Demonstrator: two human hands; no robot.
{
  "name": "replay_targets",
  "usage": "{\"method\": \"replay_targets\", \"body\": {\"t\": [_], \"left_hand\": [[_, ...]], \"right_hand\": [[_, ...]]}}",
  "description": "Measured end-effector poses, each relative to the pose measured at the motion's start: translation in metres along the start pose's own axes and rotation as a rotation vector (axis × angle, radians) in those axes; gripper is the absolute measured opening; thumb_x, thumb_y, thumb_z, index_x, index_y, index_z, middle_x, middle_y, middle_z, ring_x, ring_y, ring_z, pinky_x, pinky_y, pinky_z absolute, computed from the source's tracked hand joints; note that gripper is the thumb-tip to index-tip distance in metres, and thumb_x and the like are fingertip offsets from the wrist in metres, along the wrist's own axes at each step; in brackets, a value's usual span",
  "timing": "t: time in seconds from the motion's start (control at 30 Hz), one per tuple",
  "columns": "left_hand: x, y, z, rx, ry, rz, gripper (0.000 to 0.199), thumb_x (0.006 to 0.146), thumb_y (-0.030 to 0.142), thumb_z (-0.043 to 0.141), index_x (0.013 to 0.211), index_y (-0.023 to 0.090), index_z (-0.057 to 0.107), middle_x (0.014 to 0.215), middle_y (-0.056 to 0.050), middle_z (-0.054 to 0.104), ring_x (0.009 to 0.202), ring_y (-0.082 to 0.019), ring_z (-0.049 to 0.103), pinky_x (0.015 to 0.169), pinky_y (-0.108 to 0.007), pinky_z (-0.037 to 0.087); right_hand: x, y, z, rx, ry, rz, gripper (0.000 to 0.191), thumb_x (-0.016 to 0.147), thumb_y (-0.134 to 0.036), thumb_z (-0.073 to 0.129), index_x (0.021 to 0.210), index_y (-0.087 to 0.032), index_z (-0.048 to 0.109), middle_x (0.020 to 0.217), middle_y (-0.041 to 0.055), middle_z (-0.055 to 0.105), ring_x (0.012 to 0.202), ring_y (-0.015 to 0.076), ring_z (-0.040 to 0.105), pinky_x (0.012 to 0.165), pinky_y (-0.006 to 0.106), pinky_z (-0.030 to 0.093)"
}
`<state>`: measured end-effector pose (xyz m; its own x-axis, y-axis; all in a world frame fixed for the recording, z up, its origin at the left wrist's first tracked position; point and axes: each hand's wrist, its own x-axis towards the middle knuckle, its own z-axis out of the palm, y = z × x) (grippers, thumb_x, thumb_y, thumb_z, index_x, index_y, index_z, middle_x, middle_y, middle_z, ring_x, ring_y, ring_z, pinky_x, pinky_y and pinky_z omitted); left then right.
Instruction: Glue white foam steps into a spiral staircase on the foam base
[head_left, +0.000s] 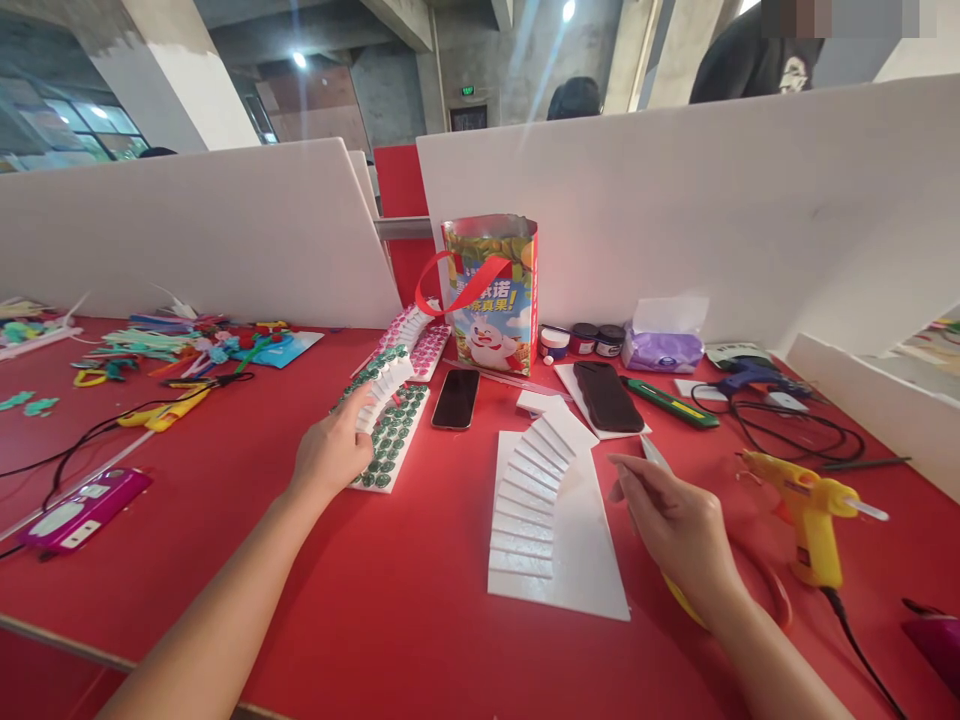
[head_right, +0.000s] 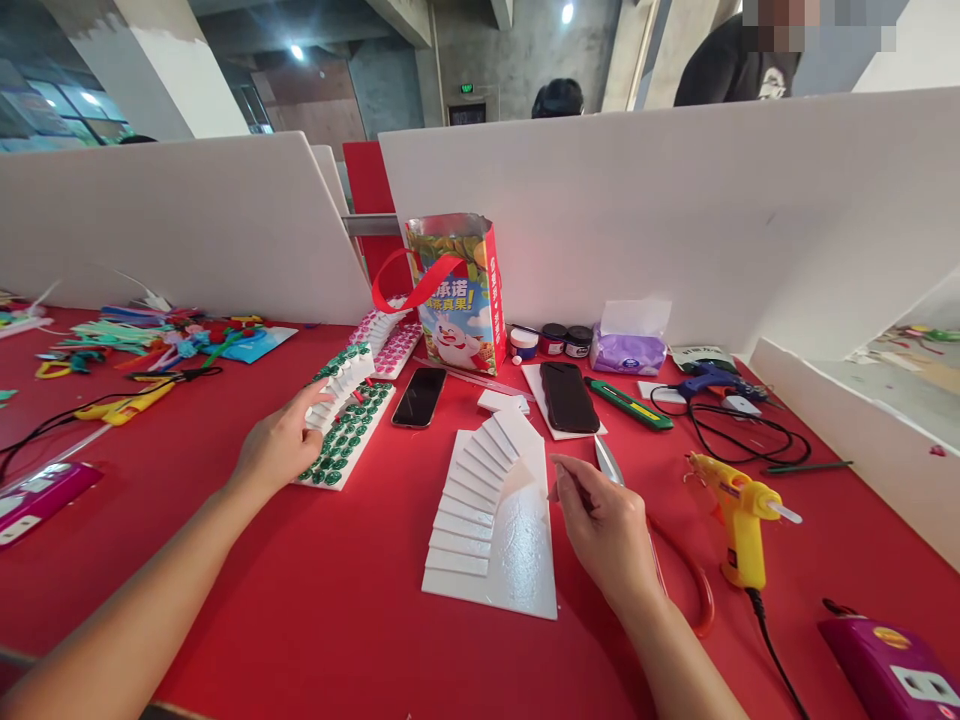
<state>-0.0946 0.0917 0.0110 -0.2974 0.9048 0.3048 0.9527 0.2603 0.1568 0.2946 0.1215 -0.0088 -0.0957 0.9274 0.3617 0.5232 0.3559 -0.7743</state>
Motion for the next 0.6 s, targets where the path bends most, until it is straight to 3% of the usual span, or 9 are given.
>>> {"method": "replay_targets", "body": {"t": [0.6], "left_hand": [[0.011,0.011,0.000,-0.090,0.041,-0.003,0.071,0.077,0.011,0.045,0.147,0.022,0.044,0.137,-0.004,0.068,0.086,-0.026,0.073,0.071,-0.034,0.051]], "right_hand": [[-0.002,-0.003,-0.002,0.015,0.014,-0.008,0.026,0.091,-0.038,0.056,0.096,-0.021,0.074,0.066,0.0006,0.070,0.050,0.0145,0.062,0.044,0.023,0.046]]}}
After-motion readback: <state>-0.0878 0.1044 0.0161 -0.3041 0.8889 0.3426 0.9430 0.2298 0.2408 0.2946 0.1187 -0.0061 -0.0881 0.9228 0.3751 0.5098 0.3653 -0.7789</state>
